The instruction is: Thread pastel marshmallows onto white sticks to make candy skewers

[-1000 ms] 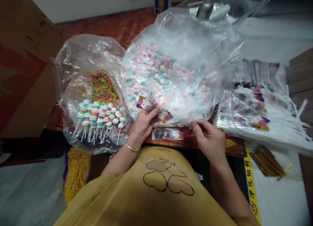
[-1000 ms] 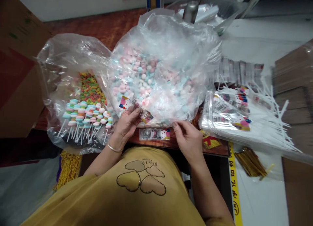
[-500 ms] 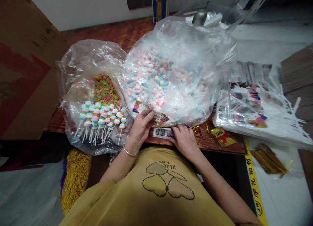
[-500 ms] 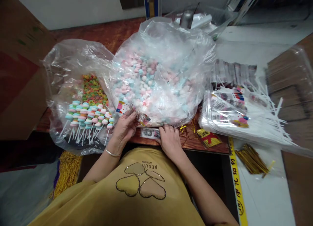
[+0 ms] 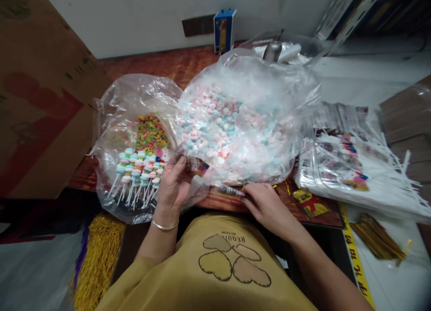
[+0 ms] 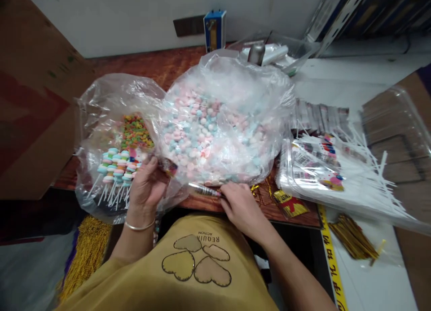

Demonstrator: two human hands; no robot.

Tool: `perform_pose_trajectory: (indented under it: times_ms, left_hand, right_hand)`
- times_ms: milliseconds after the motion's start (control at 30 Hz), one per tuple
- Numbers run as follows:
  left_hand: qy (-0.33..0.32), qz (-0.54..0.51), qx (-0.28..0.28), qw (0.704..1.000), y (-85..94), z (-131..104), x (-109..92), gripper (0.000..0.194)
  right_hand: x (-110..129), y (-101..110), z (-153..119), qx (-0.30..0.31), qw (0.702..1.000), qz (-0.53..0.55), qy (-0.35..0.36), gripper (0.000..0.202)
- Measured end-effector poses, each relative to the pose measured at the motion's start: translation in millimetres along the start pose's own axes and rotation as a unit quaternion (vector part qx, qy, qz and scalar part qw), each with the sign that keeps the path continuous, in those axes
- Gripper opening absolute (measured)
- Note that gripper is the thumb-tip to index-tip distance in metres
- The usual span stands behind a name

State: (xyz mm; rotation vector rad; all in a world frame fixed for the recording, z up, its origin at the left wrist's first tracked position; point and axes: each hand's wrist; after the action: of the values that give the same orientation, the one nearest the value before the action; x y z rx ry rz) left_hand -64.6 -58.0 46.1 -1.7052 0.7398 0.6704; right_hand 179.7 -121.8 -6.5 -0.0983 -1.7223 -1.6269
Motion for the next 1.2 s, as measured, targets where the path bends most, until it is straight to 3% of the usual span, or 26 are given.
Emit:
perform_pose_trajectory:
  times_ms: [167,267,367,500,600,667,700,767,867,1067,1133,1200]
  left_hand:
    - [-0.056,0.018,-0.014,0.998,-2.6,-8,-24,0.028]
    - [-0.033,0.034,-0.018,0.999,-2.6,-7,-17,0.031]
    - [0.016,0.055,-0.004,0.998,-2.1,-2,-4,0.035]
    - [0.087,0.103,0.029,0.99,-3.6,8,19,0.033]
    - [0.14,0.133,0.06,0.979,-6.5,15,39,0.032]
    - [0.167,0.153,0.08,0.971,-9.2,19,49,0.031]
    - [0.178,0.167,0.094,0.965,-11.0,20,53,0.032]
    - [0.19,0.204,0.128,0.952,-15.2,21,58,0.033]
    - [0.187,0.247,0.18,0.934,-21.2,20,62,0.031]
    - [0.169,0.251,0.195,0.933,-25.4,19,66,0.025]
    - [0.151,0.258,0.172,0.939,-25.8,19,66,0.022]
    - [0.139,0.253,0.149,0.946,-26.0,20,66,0.023]
  right_hand:
    - [-1,50,68,-0.117,0.993,-0.002,-0.009,0.008]
    - [-11,64,111,-0.148,0.988,-0.039,-0.001,0.009]
    - [-33,77,131,-0.185,0.978,-0.083,-0.038,0.009]
    - [-58,81,125,-0.166,0.956,-0.18,-0.16,0.02]
    - [-48,74,110,-0.236,0.943,-0.179,-0.154,0.05]
    - [-32,66,99,-0.27,0.955,-0.068,-0.101,0.047]
    - [-23,62,94,-0.256,0.963,0.017,-0.081,0.043]
    - [-10,51,86,-0.178,0.963,0.191,-0.064,0.039]
    - [-8,36,81,-0.079,0.929,0.354,-0.074,0.03]
    - [-21,27,83,-0.111,0.879,0.444,-0.133,0.041]
    - [-20,28,87,-0.111,0.879,0.449,-0.113,0.037]
    - [-23,33,93,-0.168,0.892,0.41,-0.091,0.032]
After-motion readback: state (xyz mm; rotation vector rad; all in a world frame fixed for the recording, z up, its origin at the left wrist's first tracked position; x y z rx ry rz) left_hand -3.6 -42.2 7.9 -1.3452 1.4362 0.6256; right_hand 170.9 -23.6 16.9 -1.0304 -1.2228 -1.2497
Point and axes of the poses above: each hand's wrist, its own z-axis towards the middle knuckle, its own y-axis out of the back of the hand, x = y × z, and after that the axes turned 4 degrees about y, right-handed
